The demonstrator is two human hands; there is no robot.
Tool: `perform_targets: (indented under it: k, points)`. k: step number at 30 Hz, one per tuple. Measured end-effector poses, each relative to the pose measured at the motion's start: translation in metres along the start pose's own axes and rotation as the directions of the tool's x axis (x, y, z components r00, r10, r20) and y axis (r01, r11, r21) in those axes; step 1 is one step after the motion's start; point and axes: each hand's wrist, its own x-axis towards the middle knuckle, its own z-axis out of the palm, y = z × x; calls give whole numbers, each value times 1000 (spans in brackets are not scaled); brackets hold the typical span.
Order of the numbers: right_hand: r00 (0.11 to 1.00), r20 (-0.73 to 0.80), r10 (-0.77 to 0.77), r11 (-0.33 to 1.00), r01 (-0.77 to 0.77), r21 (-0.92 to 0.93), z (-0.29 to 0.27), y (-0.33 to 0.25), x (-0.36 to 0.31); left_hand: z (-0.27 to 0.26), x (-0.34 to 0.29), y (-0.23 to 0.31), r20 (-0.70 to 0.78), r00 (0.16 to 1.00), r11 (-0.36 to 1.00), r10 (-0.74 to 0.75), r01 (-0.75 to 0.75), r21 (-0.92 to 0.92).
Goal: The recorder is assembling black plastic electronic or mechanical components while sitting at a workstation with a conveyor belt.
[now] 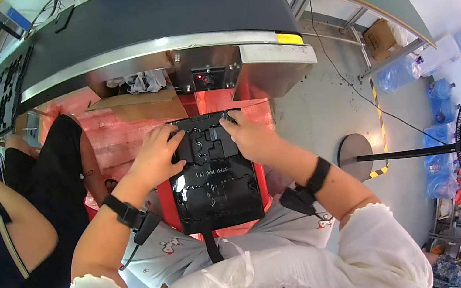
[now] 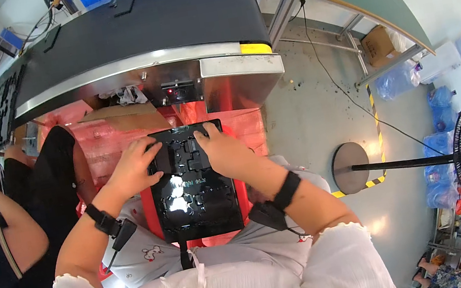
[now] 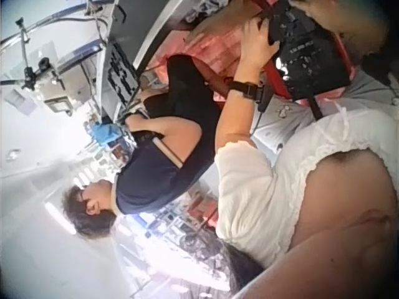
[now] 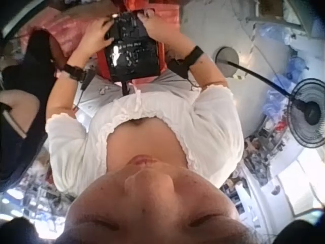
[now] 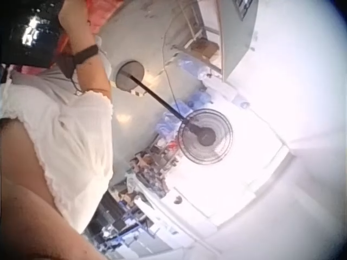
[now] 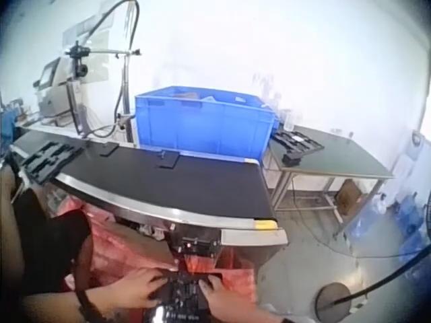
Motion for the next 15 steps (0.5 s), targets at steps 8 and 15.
perform_targets:
  k: [8, 15]
  points:
    - [945, -169, -281, 752, 326, 573, -231, -45, 14, 71, -26, -26, -74, 994, 987, 76, -85, -140]
    - [833, -417, -364, 929, 354, -104, -269, -24, 169, 51, -10, -11, 86, 993, 985, 82, -94, 147]
